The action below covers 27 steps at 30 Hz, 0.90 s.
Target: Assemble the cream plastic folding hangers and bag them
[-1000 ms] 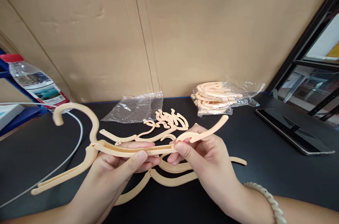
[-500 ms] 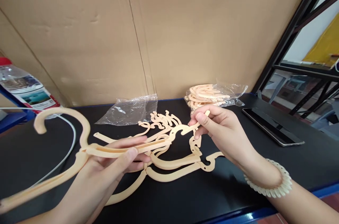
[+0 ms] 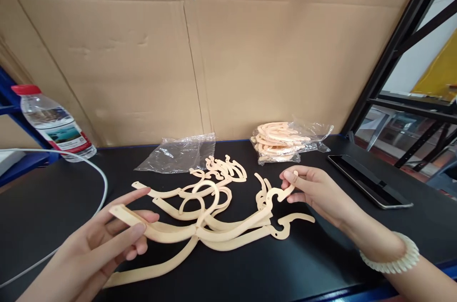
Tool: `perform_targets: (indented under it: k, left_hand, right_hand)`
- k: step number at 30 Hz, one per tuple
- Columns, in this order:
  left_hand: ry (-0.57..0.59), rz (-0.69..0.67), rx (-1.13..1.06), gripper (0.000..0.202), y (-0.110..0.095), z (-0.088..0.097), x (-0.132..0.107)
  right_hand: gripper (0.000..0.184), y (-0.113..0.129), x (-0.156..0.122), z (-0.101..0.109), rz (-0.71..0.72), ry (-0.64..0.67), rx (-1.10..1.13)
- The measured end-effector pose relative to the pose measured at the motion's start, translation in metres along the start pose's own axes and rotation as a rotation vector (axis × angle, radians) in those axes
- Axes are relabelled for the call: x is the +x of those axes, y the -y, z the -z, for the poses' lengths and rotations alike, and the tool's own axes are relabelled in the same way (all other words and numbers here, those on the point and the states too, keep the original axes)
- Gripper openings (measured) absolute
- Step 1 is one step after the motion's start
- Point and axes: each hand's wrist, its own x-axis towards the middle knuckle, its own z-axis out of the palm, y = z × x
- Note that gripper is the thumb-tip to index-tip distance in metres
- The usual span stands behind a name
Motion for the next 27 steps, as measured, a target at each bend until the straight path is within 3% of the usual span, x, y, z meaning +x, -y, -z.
perform_targets:
  k: [3,9,14,16,19,22,27]
  left_hand:
    - [0.028,0.027,0.088,0.077,0.005,0.014,0.008]
    - [0.144,-0.003,0.22,0.054,0.014,0.029,0.02]
    - [0.233,-0.071,0.408,0.044,0.02,0.035,0.021]
    - [0.309,-0.156,0.544,0.037,0.022,0.037,0.022]
    - [0.402,-0.399,0.752,0.021,0.024,0.039,0.022]
    - [0.368,-0.608,0.901,0.014,0.025,0.04,0.022]
    - [0.386,-0.8,1.072,0.017,0.028,0.046,0.024]
  right_hand:
    - [0.036,-0.003,0.005,-0.001,0.007,0.003,-0.05]
    - [0.042,-0.01,0.014,-0.001,0.054,-0.009,-0.126]
    - [0.04,-0.015,0.016,0.002,0.235,-0.041,-0.401]
    - [0.037,-0.019,0.014,0.0,0.317,-0.03,-0.492]
    - [0.03,-0.022,0.01,-0.005,0.427,-0.01,-0.704]
    - [0.024,-0.019,0.006,-0.011,0.548,-0.009,-0.861]
    - [0.02,-0.002,-0.017,-0.022,0.667,0.026,-0.92]
